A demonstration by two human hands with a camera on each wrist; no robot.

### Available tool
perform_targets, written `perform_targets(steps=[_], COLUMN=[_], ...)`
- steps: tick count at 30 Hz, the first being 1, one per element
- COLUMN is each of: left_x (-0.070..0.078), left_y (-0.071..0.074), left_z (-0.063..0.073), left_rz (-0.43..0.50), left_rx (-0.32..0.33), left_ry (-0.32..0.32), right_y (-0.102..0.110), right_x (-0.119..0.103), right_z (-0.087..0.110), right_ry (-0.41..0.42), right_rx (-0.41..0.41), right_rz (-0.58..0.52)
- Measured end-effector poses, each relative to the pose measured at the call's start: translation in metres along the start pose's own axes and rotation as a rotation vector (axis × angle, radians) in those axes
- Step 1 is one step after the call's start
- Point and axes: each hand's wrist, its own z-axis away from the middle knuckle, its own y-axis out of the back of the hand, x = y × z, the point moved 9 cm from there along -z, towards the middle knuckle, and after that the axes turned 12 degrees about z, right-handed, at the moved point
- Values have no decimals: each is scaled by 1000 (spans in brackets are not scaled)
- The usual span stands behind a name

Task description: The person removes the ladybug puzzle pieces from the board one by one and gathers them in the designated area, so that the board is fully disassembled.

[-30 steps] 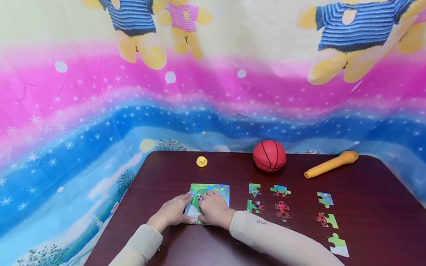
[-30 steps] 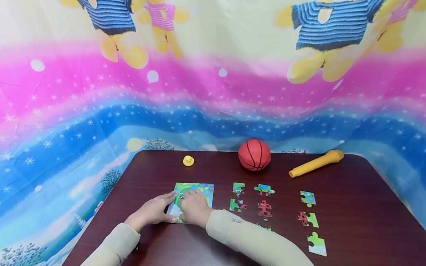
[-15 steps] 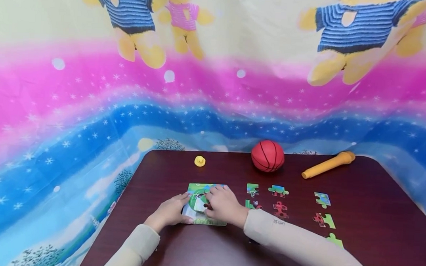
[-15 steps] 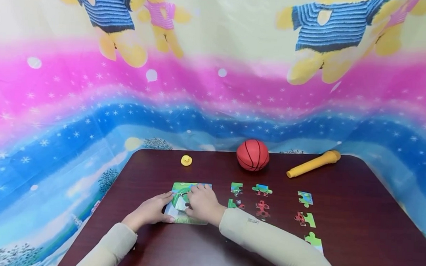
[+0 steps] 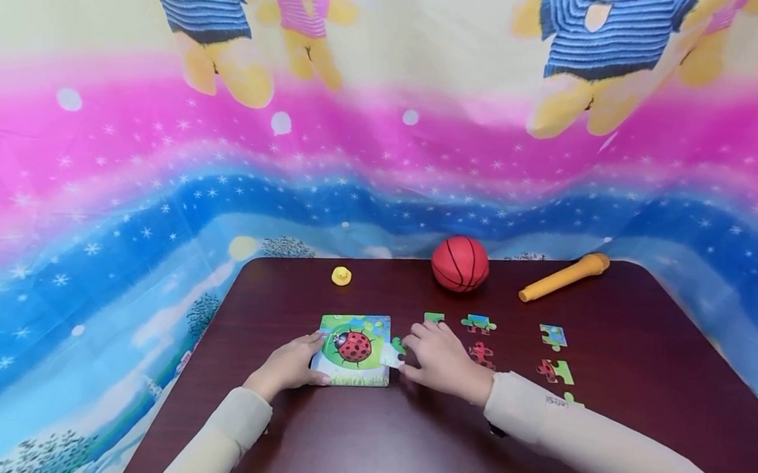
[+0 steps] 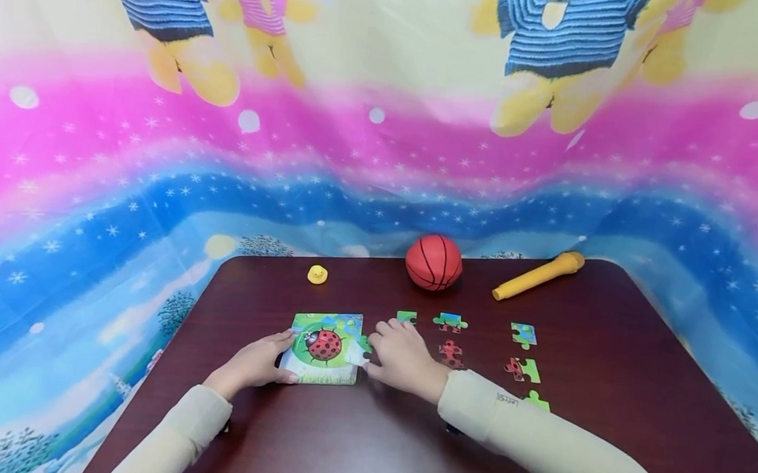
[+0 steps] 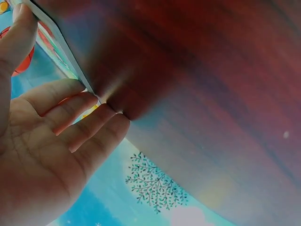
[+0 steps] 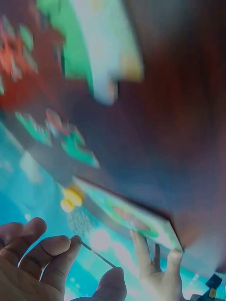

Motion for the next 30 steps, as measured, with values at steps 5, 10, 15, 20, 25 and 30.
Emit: perform_targets(steps=[5,10,15,20,25,30], left_x=[-4,-7,-10,-13,-11,0], left_y=[2,3,2,1,5,7], left_z=[3,3,3,6,5,1], left_rz=[9,9,6,13,-27,-218], left_rx=[-3,-3,-10,-23,-5,-2], left_ry=[13,18,21,24,38,39], right_y=[-12,-22,-32,-39,-37,-37], right_x=[16,24,23,17,18,20], right_z=[20,36,46,54,54,52], right_ry=[-46,-47,-17,14,18,9], right_rx=[-44,-55,-82,-129,-116,-143], right_rz=[-20,-10,-1,-9,-5,-12])
